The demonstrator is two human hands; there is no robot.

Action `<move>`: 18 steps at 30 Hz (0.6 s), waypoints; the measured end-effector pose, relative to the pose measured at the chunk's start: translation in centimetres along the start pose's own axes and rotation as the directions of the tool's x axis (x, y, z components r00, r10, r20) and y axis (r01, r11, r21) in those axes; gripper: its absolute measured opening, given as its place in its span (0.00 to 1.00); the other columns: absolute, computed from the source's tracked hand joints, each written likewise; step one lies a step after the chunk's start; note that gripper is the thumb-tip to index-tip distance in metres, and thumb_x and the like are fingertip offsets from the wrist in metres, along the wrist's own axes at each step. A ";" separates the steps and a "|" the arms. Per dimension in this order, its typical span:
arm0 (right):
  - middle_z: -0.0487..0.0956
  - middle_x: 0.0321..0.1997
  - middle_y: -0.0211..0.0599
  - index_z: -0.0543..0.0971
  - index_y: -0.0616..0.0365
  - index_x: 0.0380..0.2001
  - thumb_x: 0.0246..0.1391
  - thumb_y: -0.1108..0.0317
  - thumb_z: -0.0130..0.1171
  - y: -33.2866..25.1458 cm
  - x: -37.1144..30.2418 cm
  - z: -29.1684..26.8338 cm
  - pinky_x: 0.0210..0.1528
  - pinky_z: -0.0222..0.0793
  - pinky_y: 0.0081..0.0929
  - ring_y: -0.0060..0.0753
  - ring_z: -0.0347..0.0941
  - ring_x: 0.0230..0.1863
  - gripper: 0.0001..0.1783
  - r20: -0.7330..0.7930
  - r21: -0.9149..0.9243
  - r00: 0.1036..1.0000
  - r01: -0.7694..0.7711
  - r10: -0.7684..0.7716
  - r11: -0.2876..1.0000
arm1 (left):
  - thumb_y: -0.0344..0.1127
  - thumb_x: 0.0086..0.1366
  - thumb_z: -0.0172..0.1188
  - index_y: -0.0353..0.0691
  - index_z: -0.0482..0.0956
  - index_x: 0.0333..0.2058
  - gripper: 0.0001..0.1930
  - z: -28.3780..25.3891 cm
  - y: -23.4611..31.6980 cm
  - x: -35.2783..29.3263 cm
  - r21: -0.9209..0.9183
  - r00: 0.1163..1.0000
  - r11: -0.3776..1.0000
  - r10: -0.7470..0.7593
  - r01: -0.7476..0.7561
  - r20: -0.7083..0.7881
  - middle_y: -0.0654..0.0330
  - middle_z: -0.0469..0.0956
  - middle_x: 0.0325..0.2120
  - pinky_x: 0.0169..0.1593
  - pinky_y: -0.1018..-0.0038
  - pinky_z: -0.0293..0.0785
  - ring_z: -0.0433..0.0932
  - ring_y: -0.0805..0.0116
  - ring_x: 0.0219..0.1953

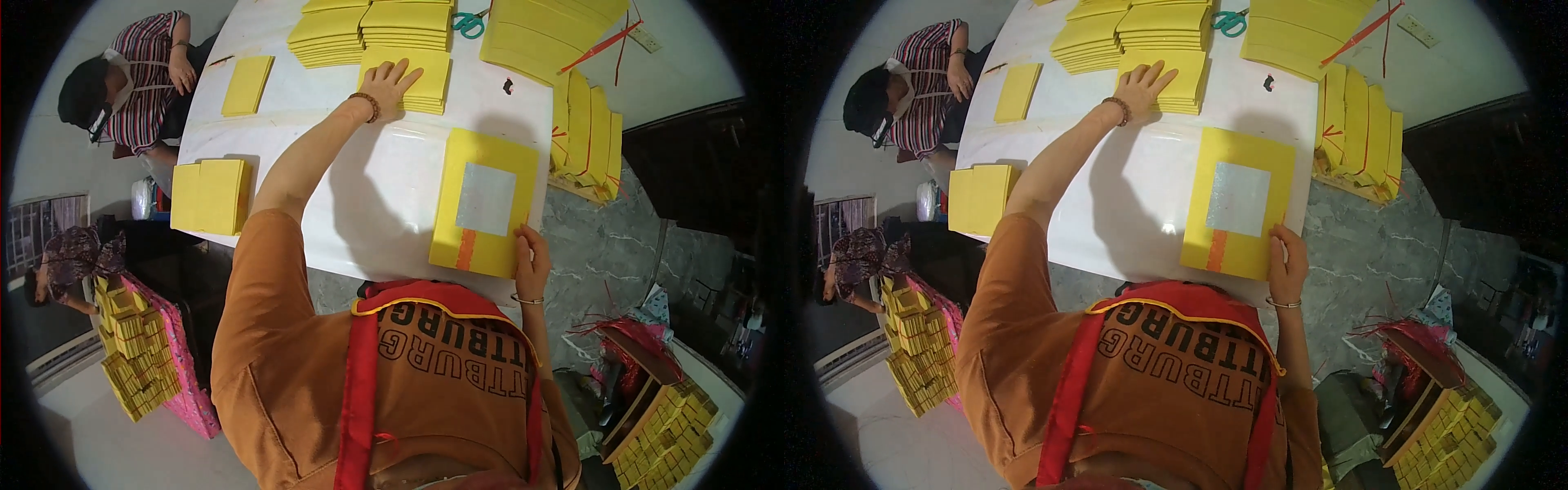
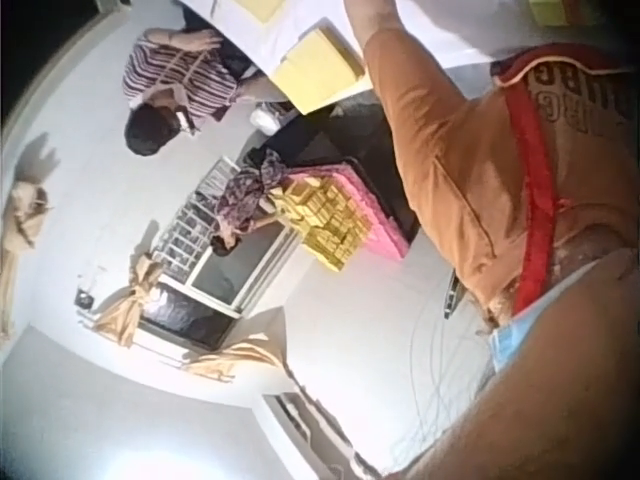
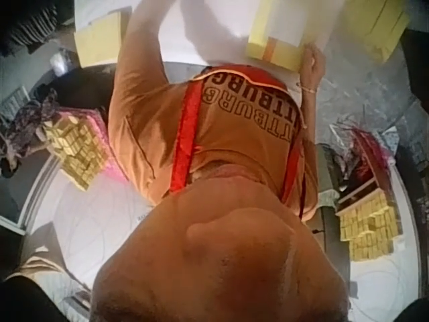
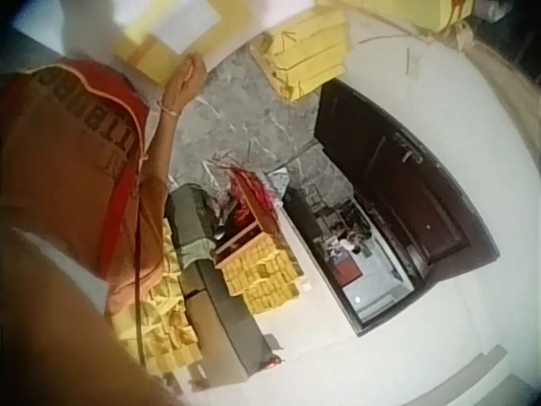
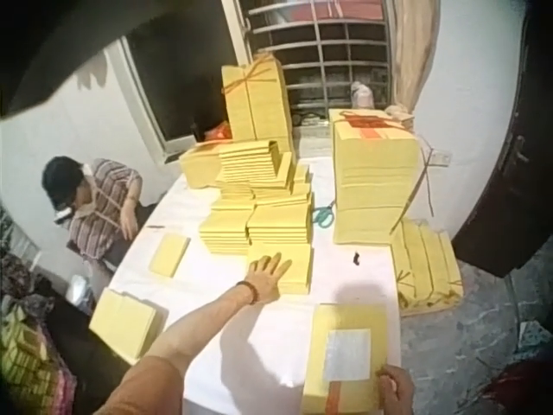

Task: Sorting and stacking yellow spirit money papers on a table.

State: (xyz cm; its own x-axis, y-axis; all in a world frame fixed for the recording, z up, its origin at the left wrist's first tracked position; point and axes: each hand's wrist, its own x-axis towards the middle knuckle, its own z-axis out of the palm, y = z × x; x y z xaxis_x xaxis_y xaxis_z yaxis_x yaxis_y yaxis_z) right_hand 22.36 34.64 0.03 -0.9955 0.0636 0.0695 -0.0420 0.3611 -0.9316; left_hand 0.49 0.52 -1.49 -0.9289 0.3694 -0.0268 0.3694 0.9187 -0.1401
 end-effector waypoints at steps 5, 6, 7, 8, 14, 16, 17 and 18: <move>0.74 0.37 0.37 0.74 0.62 0.38 0.50 0.71 0.51 -0.3 0.7 -0.5 0.44 0.63 0.26 0.32 0.69 0.39 0.11 0.115 -0.257 0.969 0.241 -0.218 0.936 | 0.39 0.47 0.57 0.57 0.45 0.59 0.41 -2.3 -0.9 0.3 0.003 0.995 1.000 0.024 -0.024 0.100 0.57 0.51 0.58 0.53 0.59 0.56 0.56 0.55 0.56; 0.74 0.37 0.37 0.74 0.62 0.38 0.50 0.71 0.51 -0.2 0.7 -0.5 0.44 0.63 0.26 0.32 0.69 0.39 0.11 0.107 -0.257 0.972 0.232 -0.211 0.938 | 0.43 0.47 0.57 0.55 0.47 0.59 0.40 -3.0 -0.6 0.4 0.026 0.995 0.999 0.028 -0.031 0.100 0.57 0.53 0.56 0.53 0.60 0.56 0.56 0.55 0.55; 0.74 0.37 0.37 0.74 0.61 0.38 0.50 0.71 0.51 -0.1 0.7 -0.5 0.43 0.63 0.26 0.33 0.69 0.39 0.11 0.111 -0.272 0.967 0.250 -0.227 0.929 | 0.40 0.48 0.58 0.55 0.49 0.58 0.39 -3.6 -0.3 0.2 -0.014 0.997 0.999 0.032 -0.031 0.064 0.56 0.54 0.56 0.53 0.60 0.56 0.57 0.55 0.55; 0.74 0.36 0.37 0.74 0.61 0.38 0.49 0.72 0.52 0.1 0.8 -0.5 0.43 0.63 0.26 0.34 0.69 0.39 0.11 0.116 -0.286 0.963 0.266 -0.242 0.920 | 0.40 0.48 0.58 0.55 0.49 0.58 0.39 -4.1 0.0 0.0 -0.014 0.997 0.999 0.043 -0.042 0.070 0.56 0.54 0.56 0.53 0.60 0.56 0.57 0.55 0.55; 0.75 0.35 0.39 0.75 0.59 0.35 0.44 0.72 0.56 -0.4 0.9 -0.3 0.44 0.61 0.31 0.40 0.68 0.40 0.11 0.098 -0.273 0.946 0.325 -0.310 0.906 | 0.33 0.48 0.58 0.47 0.63 0.52 0.30 -5.0 7.1 -5.9 -0.500 0.937 0.806 0.184 -0.317 -0.297 0.53 0.62 0.52 0.50 0.61 0.60 0.61 0.54 0.52; 0.75 0.35 0.39 0.75 0.59 0.34 0.43 0.71 0.56 -0.2 1.1 -0.1 0.44 0.61 0.32 0.40 0.68 0.40 0.12 0.094 -0.290 0.943 0.332 -0.319 0.897 | 0.34 0.49 0.58 0.42 0.69 0.47 0.23 -6.1 12.0 -10.2 -0.547 0.929 0.751 0.296 -0.370 -0.222 0.53 0.67 0.45 0.46 0.65 0.62 0.65 0.57 0.45; 0.75 0.34 0.39 0.75 0.58 0.34 0.41 0.71 0.57 -0.3 1.1 -0.2 0.43 0.61 0.32 0.40 0.68 0.40 0.12 0.105 -0.302 0.932 0.363 -0.348 0.881 | 0.35 0.49 0.59 0.41 0.69 0.47 0.23 -7.1 13.8 -12.3 -0.538 0.902 0.724 0.353 -0.431 -0.247 0.53 0.68 0.43 0.45 0.66 0.63 0.66 0.58 0.43; 0.75 0.34 0.39 0.75 0.58 0.34 0.41 0.71 0.57 -0.4 1.2 -0.3 0.43 0.61 0.32 0.40 0.68 0.40 0.12 0.100 -0.307 0.936 0.351 -0.337 0.884 | 0.36 0.49 0.59 0.40 0.69 0.46 0.23 -7.9 15.1 -13.8 -0.525 0.872 0.697 0.406 -0.489 -0.273 0.54 0.69 0.41 0.43 0.66 0.64 0.67 0.59 0.40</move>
State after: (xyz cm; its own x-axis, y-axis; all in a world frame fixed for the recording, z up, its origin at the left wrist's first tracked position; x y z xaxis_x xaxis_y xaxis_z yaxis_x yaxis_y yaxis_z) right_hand 21.18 34.82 0.56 -0.9264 -0.1555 0.3430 -0.3608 0.6277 -0.6898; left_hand 19.06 10.38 4.57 -0.6524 0.7336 0.1903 0.7260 0.5330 0.4346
